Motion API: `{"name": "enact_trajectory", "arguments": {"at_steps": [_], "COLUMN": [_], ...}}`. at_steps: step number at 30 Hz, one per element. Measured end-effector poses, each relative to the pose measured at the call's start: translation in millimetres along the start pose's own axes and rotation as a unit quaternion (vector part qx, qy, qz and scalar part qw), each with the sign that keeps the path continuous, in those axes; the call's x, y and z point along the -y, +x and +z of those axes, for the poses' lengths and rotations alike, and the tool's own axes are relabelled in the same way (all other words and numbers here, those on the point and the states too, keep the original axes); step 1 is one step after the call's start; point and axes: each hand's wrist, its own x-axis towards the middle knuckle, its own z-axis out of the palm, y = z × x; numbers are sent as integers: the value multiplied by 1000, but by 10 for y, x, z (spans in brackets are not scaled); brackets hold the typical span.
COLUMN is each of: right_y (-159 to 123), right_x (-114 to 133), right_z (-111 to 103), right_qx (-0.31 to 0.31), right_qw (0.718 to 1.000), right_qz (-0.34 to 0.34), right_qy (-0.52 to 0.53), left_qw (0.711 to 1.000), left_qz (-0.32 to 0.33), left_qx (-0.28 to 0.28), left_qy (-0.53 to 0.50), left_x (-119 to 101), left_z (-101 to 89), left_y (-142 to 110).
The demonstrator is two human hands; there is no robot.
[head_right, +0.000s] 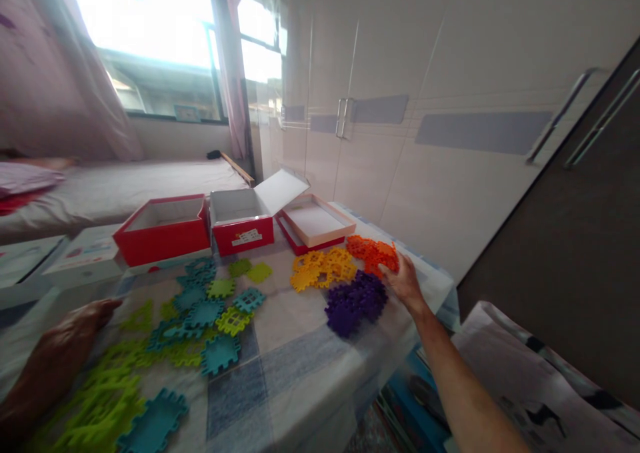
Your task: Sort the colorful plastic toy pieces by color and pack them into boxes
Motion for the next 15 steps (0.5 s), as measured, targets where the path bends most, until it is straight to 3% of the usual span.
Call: {"name": "enact_trajectory", "arguments": {"at_steps": [4,15], "right_y": [161,303], "right_x": [-155,-172], "right_z": [103,288], "right_qx": [67,46], "right_qw": [997,987], "right_qz": [-16,44], "right_qy": [-25,-146], "left_qw": [1000,1000], "left_qz": [14,13], "left_qx": [7,-17], "left_qy": [11,-12], "left_x": [5,70], "left_z": [-3,34], "left_y": [1,4]}}
